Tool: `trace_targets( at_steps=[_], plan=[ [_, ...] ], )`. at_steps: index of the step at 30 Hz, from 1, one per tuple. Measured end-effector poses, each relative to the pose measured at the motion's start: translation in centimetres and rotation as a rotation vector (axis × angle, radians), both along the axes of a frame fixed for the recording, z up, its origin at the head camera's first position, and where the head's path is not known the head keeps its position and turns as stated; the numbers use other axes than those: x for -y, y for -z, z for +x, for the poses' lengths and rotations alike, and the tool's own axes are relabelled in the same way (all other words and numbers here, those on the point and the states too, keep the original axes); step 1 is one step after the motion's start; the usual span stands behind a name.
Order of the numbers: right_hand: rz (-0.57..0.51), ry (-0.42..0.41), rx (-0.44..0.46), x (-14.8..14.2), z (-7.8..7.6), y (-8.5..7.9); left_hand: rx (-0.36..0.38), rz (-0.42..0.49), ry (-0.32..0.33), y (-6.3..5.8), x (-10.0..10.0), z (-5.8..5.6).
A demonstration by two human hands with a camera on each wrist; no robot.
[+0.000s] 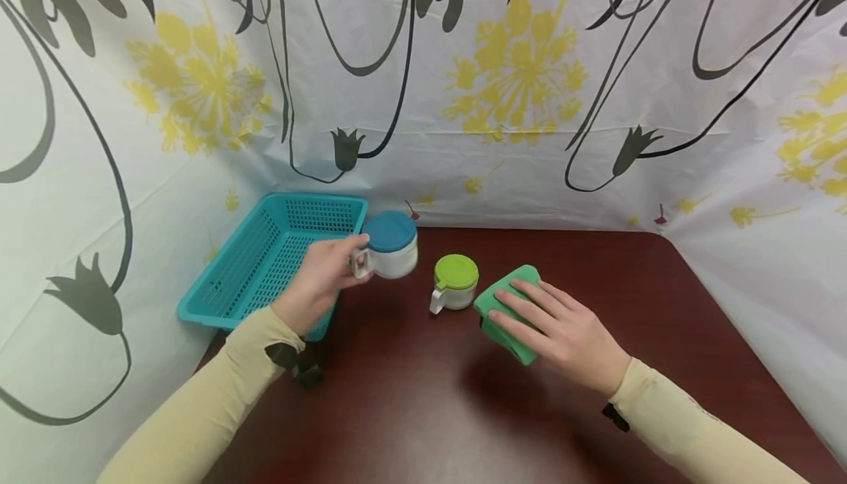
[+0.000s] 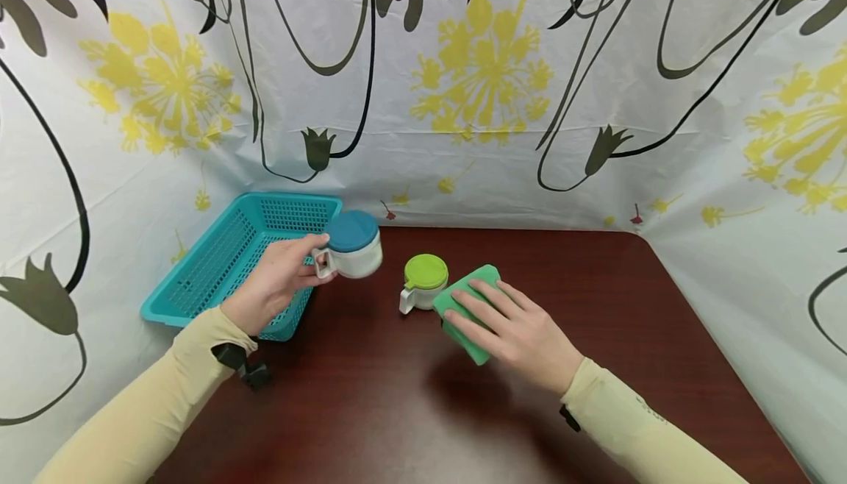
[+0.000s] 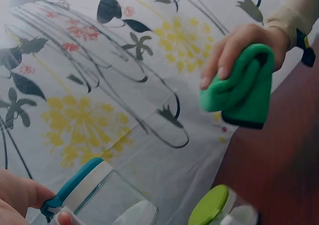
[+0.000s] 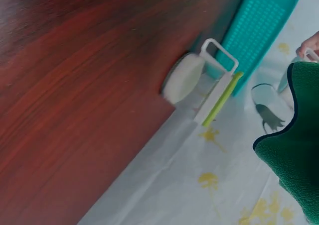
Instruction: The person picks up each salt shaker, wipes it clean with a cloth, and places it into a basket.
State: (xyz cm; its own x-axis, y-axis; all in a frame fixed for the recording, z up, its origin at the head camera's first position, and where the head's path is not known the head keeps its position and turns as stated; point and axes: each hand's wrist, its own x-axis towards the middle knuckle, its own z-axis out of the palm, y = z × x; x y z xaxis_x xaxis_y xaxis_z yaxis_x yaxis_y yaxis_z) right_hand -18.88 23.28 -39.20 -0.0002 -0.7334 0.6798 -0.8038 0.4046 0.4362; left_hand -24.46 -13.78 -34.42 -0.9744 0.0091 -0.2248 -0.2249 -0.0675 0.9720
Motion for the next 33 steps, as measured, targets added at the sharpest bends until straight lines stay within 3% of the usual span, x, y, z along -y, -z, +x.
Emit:
trace_targets(
  at_steps=[8,18,28,33],
  plan=[
    [0.047,0.06,0.066,-2.9,-0.3,1.3,0.041,0.066,-0.025,-0.5,3.7,-2.7],
    [0.077,0.133,0.149,-6.6,-0.5,3.7,0.061,0.144,-0.129,-0.4,8.1,-5.9],
    [0.07,0.178,0.154,-8.9,-0.5,4.4,0.071,0.205,-0.238,0.9,11.6,-9.1],
    [0.081,0.191,0.176,-9.6,-0.7,4.8,0.111,0.248,-0.28,1.8,12.9,-10.8]
  ],
)
